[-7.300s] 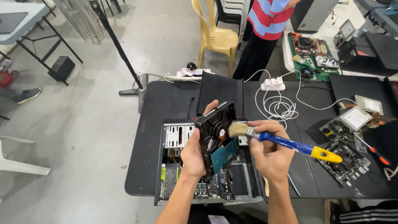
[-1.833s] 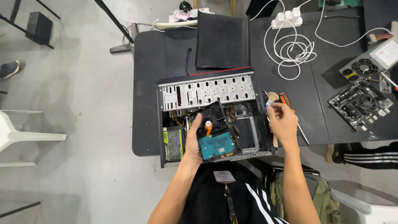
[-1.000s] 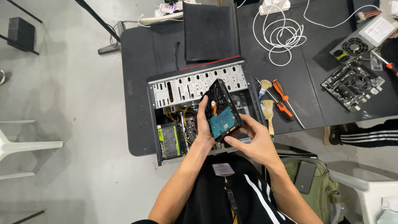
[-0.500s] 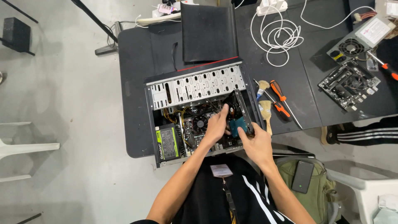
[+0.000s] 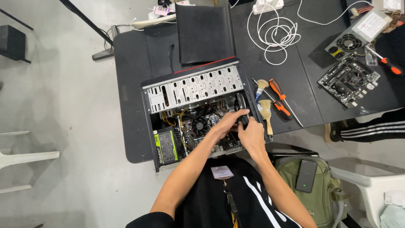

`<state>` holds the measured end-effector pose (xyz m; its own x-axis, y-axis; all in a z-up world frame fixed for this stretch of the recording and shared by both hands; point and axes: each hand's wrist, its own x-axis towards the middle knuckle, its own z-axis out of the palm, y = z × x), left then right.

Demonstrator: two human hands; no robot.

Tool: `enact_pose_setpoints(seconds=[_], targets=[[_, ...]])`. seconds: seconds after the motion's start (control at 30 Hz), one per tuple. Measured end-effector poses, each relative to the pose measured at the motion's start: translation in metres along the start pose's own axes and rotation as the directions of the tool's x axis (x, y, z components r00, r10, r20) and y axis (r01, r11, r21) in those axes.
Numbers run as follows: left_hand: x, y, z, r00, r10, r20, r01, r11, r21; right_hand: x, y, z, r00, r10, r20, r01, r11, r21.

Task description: Cleaning a hard drive with a brush and then installing it into a desktop computer case using a screwdriver.

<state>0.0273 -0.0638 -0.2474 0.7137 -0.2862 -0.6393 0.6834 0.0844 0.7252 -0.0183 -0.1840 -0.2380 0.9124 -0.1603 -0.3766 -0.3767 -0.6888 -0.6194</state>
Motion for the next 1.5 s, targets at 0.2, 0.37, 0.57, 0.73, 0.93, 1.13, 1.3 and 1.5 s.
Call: enact_pose_setpoints(seconds=[0.2, 0.37, 0.57, 0.73, 0.93, 1.13, 1.3, 1.5], targets=[[0.021, 0.004, -0.007, 0.999, 0.021, -0.025, -0.021, 1.000, 0.011, -0.004, -0.028, -0.010, 1.000, -0.013, -0.011, 0.014, 0.998, 0.055], [0.061, -0.029, -0.025, 0.995, 0.072, -0.065, -0.073, 0.997, -0.013, 0.005, -0.023, 0.002, 0.999, -0.041, -0.020, 0.043, 0.991, 0.126], [0.053, -0.018, -0.020, 0.986, 0.114, -0.120, -0.117, 0.993, -0.024, 0.001, -0.028, 0.003, 0.998, -0.066, -0.012, 0.067, 0.992, 0.103], [0.050, -0.006, -0.020, 0.988, 0.121, -0.099, -0.121, 0.993, 0.003, 0.004, -0.020, 0.009, 0.996, -0.085, -0.029, 0.087, 0.994, 0.066], [0.053, -0.012, -0.016, 0.981, 0.160, -0.114, -0.156, 0.987, 0.045, -0.004, -0.026, 0.000, 0.998, -0.060, -0.003, 0.060, 0.995, 0.081], [0.083, -0.029, -0.030, 0.971, 0.161, -0.175, -0.159, 0.987, 0.027, -0.015, -0.042, -0.011, 0.997, -0.071, 0.032, 0.066, 0.989, 0.129], [0.102, -0.028, -0.037, 0.975, 0.126, -0.184, -0.125, 0.992, 0.017, 0.001, -0.013, -0.003, 0.984, -0.172, -0.042, 0.175, 0.977, 0.118], [0.056, 0.027, -0.009, 0.974, 0.082, -0.209, -0.096, 0.994, -0.058, 0.044, -0.004, -0.029, 0.748, -0.569, -0.343, 0.494, 0.821, -0.285]])
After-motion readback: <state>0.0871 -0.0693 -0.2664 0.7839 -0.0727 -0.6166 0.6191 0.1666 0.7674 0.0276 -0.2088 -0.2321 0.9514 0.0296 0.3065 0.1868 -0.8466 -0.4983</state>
